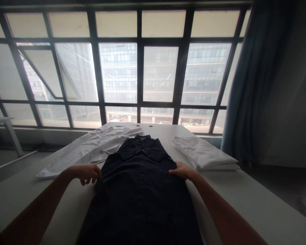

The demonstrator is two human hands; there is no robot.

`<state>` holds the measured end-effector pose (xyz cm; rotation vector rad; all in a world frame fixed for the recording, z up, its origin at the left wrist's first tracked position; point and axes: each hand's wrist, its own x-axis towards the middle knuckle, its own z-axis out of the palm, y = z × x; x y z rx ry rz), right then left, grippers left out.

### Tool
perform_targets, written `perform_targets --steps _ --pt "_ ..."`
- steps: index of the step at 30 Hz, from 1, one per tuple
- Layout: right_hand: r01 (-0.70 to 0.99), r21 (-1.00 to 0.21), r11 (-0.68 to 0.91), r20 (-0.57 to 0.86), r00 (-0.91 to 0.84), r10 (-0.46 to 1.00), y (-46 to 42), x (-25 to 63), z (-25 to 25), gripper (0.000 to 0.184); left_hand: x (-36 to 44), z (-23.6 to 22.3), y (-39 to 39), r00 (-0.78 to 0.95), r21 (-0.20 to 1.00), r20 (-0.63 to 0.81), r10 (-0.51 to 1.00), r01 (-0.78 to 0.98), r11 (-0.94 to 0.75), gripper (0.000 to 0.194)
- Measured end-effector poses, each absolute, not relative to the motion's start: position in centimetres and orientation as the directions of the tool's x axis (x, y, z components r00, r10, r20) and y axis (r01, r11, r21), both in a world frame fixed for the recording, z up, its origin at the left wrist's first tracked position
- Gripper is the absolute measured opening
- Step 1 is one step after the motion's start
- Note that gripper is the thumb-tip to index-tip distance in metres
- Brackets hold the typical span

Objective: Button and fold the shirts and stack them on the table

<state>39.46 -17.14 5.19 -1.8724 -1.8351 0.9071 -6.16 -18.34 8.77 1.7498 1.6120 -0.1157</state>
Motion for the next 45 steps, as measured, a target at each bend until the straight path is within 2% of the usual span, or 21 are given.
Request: perform_targets --steps 4,7,10,14,17,19,21,23,25,28,31,35,40,43,45 --pt "0.704 -0.696 -0.143 -0.258 -0.059 0.964 -18.1 39.1 6.4 0.038 -5.9 9.2 -19.1 0.339 0.475 -0.607 0.719 0.88 -0.013 0.042" --pt "0.685 -0.697 -0.211 -0.353 -0.073 0.933 -18.5 39.1 7.1 0.037 -5.9 9.1 -19.0 0.446 0.546 -0.572 0.689 0.833 -0.085 0.058" --pt "0.683 -0.699 -0.211 -0.379 -0.104 0.92 -18.6 39.2 7.4 0.041 -6.0 9.1 -18.6 0.564 0.653 -0.376 0.735 0.724 -0.222 0.063" --pt "0.743 -0.653 -0.149 -0.334 -0.105 0.937 -18.9 39.3 7.7 0.047 -4.2 9.1 -18.3 0.602 0.661 0.026 0.798 0.588 -0.466 0.06" --pt "0.79 -0.601 -0.124 -0.325 -0.099 0.941 -19.2 39.1 7.9 0.049 -0.9 8.7 -18.7 0.625 0.66 0.09 0.775 0.545 -0.517 0.056" --pt "0.875 -0.477 -0.085 -0.233 -0.033 0.972 -19.4 38.8 8.0 0.05 1.8 8.2 -18.9 0.65 0.642 0.059 0.758 0.556 -0.528 0.054" --pt "0.953 -0.3 -0.053 -0.021 0.049 0.999 -19.7 38.2 8.1 0.049 4.1 7.7 -19.1 0.669 0.613 0.028 0.743 0.576 -0.541 0.051" --pt "0.975 -0.222 0.006 0.185 0.036 0.982 -20.3 37.1 8.3 0.043 5.7 7.4 -19.0 0.679 0.603 -0.001 0.734 0.586 -0.541 0.05" --pt "0.944 -0.29 0.16 0.245 -0.088 0.966 -21.0 35.5 8.4 0.034 6.3 7.4 -18.6 0.674 0.622 -0.019 0.739 0.586 -0.519 0.052" --pt "0.762 -0.512 0.397 0.158 -0.371 0.915 -22.5 32.4 8.1 0.031 6.1 7.6 -18.1 0.631 0.707 -0.02 0.775 0.557 -0.436 0.062" --pt "0.569 -0.682 0.46 0.089 -0.56 0.824 -23.7 29.0 7.1 0.039 5.4 7.6 -17.8 0.566 0.802 0.028 0.824 0.48 -0.357 0.069" --pt "0.42 -0.823 0.383 0.039 -0.631 0.775 -24.3 25.2 5.6 0.046 4.8 7.2 -17.7 0.523 0.854 0.093 0.847 0.396 -0.338 0.067" --pt "0.224 -0.96 0.17 -0.01 -0.63 0.776 -24.9 22.8 5.5 0.032 4.2 6.7 -17.9 0.552 0.83 0.124 0.824 0.398 -0.392 0.064" --pt "0.215 -0.976 0.016 -0.137 -0.675 0.725 -26.4 22.4 6.3 0.027 4.1 6.4 -18.4 0.593 0.793 0.122 0.796 0.424 -0.438 0.062" --pt "0.263 -0.962 -0.079 -0.247 -0.704 0.666 -27.6 22.4 6.8 0.031 4.2 6.1 -18.7 0.611 0.719 0.171 0.773 0.459 -0.522 0.057"
